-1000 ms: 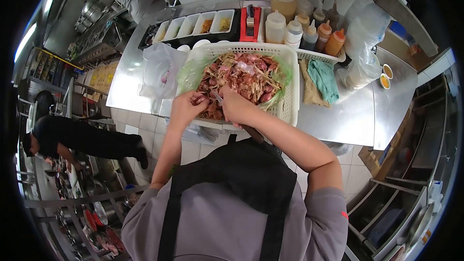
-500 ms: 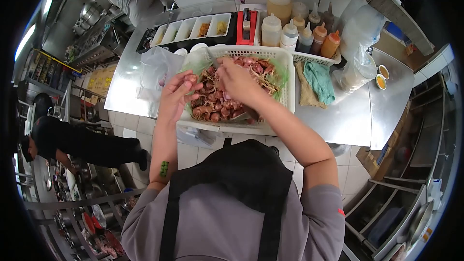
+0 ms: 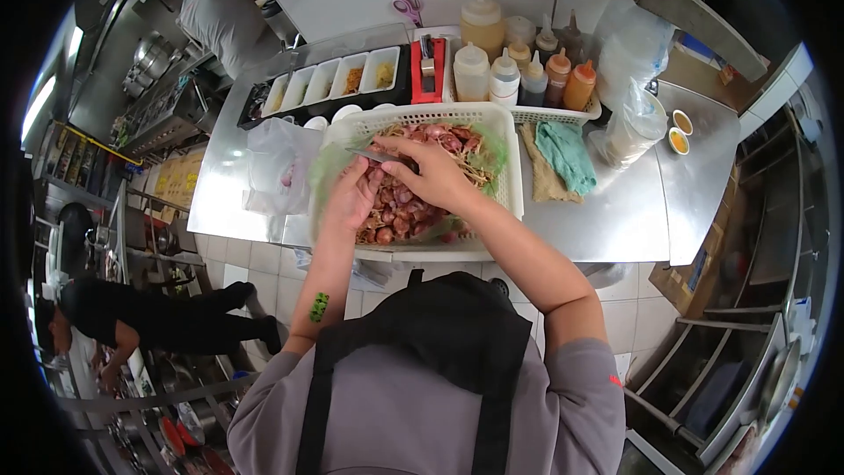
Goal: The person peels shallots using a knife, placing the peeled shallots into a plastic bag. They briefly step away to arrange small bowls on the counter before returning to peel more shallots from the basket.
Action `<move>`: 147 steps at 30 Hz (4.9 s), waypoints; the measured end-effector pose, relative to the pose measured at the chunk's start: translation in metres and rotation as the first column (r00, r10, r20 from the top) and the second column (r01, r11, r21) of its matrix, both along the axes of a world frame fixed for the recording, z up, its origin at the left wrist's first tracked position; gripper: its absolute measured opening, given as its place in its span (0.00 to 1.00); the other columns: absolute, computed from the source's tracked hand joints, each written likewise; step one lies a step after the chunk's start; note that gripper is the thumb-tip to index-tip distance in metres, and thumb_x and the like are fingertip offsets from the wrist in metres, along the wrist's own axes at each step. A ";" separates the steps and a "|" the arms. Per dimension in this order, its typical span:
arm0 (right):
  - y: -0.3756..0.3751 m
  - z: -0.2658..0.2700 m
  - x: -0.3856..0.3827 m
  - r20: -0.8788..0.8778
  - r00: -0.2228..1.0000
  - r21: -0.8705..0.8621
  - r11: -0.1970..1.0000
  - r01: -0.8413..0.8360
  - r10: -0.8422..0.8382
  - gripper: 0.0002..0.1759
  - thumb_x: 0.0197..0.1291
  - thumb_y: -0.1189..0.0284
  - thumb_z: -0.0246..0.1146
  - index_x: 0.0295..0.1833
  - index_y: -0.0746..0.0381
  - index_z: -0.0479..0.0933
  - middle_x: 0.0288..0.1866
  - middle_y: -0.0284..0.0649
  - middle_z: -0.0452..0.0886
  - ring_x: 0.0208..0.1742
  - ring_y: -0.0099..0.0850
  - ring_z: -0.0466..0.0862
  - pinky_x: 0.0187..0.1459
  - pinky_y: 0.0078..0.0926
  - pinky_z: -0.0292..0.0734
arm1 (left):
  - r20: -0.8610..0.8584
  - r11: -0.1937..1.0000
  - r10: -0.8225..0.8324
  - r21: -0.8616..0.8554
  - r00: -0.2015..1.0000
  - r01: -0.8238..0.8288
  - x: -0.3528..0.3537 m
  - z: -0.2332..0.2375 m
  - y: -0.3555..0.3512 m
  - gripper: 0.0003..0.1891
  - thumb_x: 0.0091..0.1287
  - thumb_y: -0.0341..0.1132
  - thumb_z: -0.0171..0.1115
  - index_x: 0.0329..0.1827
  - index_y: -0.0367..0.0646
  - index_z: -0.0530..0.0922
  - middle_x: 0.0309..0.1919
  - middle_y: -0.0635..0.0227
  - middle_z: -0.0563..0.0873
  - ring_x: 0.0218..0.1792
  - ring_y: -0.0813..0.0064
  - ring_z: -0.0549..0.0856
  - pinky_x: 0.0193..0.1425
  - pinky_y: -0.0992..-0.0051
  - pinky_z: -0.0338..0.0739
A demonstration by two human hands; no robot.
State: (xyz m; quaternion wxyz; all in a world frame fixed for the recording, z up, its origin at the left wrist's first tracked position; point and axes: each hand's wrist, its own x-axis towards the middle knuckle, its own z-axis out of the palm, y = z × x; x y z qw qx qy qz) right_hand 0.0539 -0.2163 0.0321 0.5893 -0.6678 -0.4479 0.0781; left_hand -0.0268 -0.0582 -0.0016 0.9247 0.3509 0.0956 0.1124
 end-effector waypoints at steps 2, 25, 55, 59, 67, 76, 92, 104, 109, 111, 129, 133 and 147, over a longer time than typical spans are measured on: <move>0.001 -0.004 0.002 0.004 1.000 -0.023 0.999 -0.031 0.031 0.20 0.58 0.71 0.60 0.57 0.61 0.72 0.51 0.45 0.80 0.48 0.40 0.81 0.50 0.32 0.74 | 0.013 1.000 -0.016 0.005 1.000 0.015 0.001 -0.006 0.002 0.10 0.65 0.29 0.57 0.49 0.39 0.76 0.42 0.67 0.82 0.42 0.77 0.82 0.47 0.80 0.81; 0.010 -0.006 0.003 0.106 0.987 0.097 0.989 0.111 -0.121 0.09 0.61 0.68 0.58 0.42 0.62 0.72 0.33 0.41 0.80 0.33 0.38 0.81 0.35 0.28 0.73 | 0.124 0.924 0.097 0.358 0.987 -0.136 0.000 -0.001 -0.015 0.12 0.64 0.29 0.59 0.48 0.34 0.76 0.41 0.64 0.82 0.40 0.75 0.82 0.45 0.77 0.78; -0.001 -0.007 0.006 -0.094 0.996 -0.135 0.991 -0.004 -0.008 0.21 0.61 0.65 0.59 0.60 0.55 0.72 0.52 0.43 0.79 0.51 0.35 0.79 0.53 0.28 0.71 | 0.100 0.998 -0.017 0.057 0.995 0.011 0.000 -0.003 0.001 0.20 0.68 0.31 0.53 0.63 0.41 0.67 0.45 0.69 0.79 0.46 0.77 0.79 0.49 0.79 0.75; -0.001 -0.006 0.007 -0.180 0.983 -0.086 0.995 -0.042 0.026 0.22 0.59 0.66 0.61 0.60 0.55 0.72 0.51 0.43 0.80 0.51 0.34 0.80 0.53 0.28 0.71 | 0.121 0.985 -0.038 0.170 0.992 0.017 0.000 -0.007 0.001 0.16 0.68 0.32 0.53 0.58 0.39 0.70 0.46 0.69 0.80 0.45 0.78 0.79 0.46 0.80 0.74; 0.000 -0.010 0.008 -0.144 0.989 -0.089 0.995 -0.052 0.039 0.20 0.59 0.67 0.62 0.57 0.58 0.73 0.50 0.41 0.80 0.49 0.32 0.80 0.52 0.27 0.72 | 0.112 0.939 -0.033 0.343 0.993 -0.008 -0.001 -0.008 -0.005 0.12 0.69 0.32 0.52 0.51 0.36 0.73 0.44 0.65 0.80 0.44 0.77 0.79 0.48 0.77 0.74; 0.008 -0.015 0.006 -0.218 0.976 -0.026 0.999 -0.027 0.021 0.12 0.59 0.70 0.61 0.47 0.63 0.74 0.40 0.39 0.81 0.40 0.26 0.79 0.45 0.25 0.73 | 0.136 0.860 0.029 0.501 0.990 -0.094 -0.002 -0.007 -0.011 0.13 0.67 0.31 0.56 0.50 0.33 0.75 0.43 0.69 0.80 0.44 0.81 0.77 0.51 0.82 0.70; 0.006 -0.006 0.004 -0.453 0.883 0.112 0.991 -0.079 0.122 0.08 0.60 0.69 0.62 0.37 0.62 0.71 0.25 0.32 0.74 0.26 0.17 0.71 0.29 0.16 0.67 | 0.180 0.952 0.022 0.297 0.983 -0.076 0.001 -0.015 -0.008 0.15 0.63 0.26 0.59 0.54 0.36 0.73 0.44 0.65 0.80 0.47 0.76 0.79 0.54 0.77 0.73; -0.005 -0.002 0.018 -0.841 0.414 0.260 0.931 -0.255 0.348 0.09 0.63 0.65 0.59 0.36 0.56 0.68 0.20 0.31 0.69 0.11 0.18 0.64 0.11 0.14 0.52 | 0.133 0.968 0.004 0.250 0.991 -0.037 0.000 0.004 -0.014 0.15 0.65 0.25 0.55 0.55 0.35 0.72 0.47 0.64 0.79 0.46 0.75 0.80 0.53 0.75 0.76; -0.007 -0.005 0.025 -0.816 0.522 0.191 0.969 -0.159 0.247 0.09 0.62 0.65 0.59 0.37 0.57 0.69 0.21 0.30 0.68 0.12 0.17 0.63 0.12 0.14 0.53 | 0.110 0.968 0.030 0.246 0.994 -0.056 0.000 0.000 -0.011 0.14 0.66 0.25 0.55 0.54 0.35 0.72 0.48 0.62 0.79 0.47 0.72 0.81 0.51 0.75 0.79; -0.008 -0.007 0.029 -0.798 0.563 0.167 0.977 -0.135 0.214 0.09 0.62 0.65 0.59 0.40 0.58 0.70 0.22 0.30 0.69 0.13 0.16 0.64 0.12 0.14 0.53 | 0.146 0.984 0.025 0.172 0.989 -0.051 0.000 0.001 -0.008 0.15 0.66 0.25 0.54 0.55 0.36 0.71 0.50 0.60 0.79 0.50 0.67 0.80 0.53 0.74 0.79; 0.003 -0.002 0.002 -0.089 0.995 -0.007 0.999 -0.047 0.047 0.19 0.60 0.67 0.59 0.57 0.59 0.72 0.51 0.42 0.79 0.50 0.34 0.80 0.52 0.29 0.71 | 0.106 0.981 0.123 0.137 0.987 -0.137 0.000 0.000 -0.006 0.12 0.63 0.23 0.57 0.50 0.37 0.75 0.46 0.63 0.80 0.48 0.73 0.80 0.55 0.75 0.77; 0.004 0.001 0.000 0.022 0.998 -0.080 0.995 0.059 -0.057 0.15 0.60 0.67 0.60 0.52 0.59 0.75 0.49 0.44 0.80 0.48 0.40 0.80 0.50 0.31 0.73 | 0.102 0.972 0.143 0.171 0.984 -0.159 0.001 -0.007 -0.006 0.14 0.63 0.24 0.57 0.52 0.38 0.74 0.49 0.60 0.80 0.48 0.73 0.81 0.52 0.74 0.78; 0.001 0.001 -0.001 -0.127 0.992 -0.074 0.997 0.011 -0.020 0.15 0.61 0.67 0.58 0.52 0.59 0.74 0.45 0.43 0.81 0.43 0.41 0.82 0.47 0.32 0.74 | 0.149 0.980 0.134 0.129 0.980 -0.154 0.001 0.006 -0.013 0.13 0.64 0.24 0.56 0.52 0.36 0.73 0.45 0.63 0.80 0.47 0.73 0.81 0.52 0.76 0.78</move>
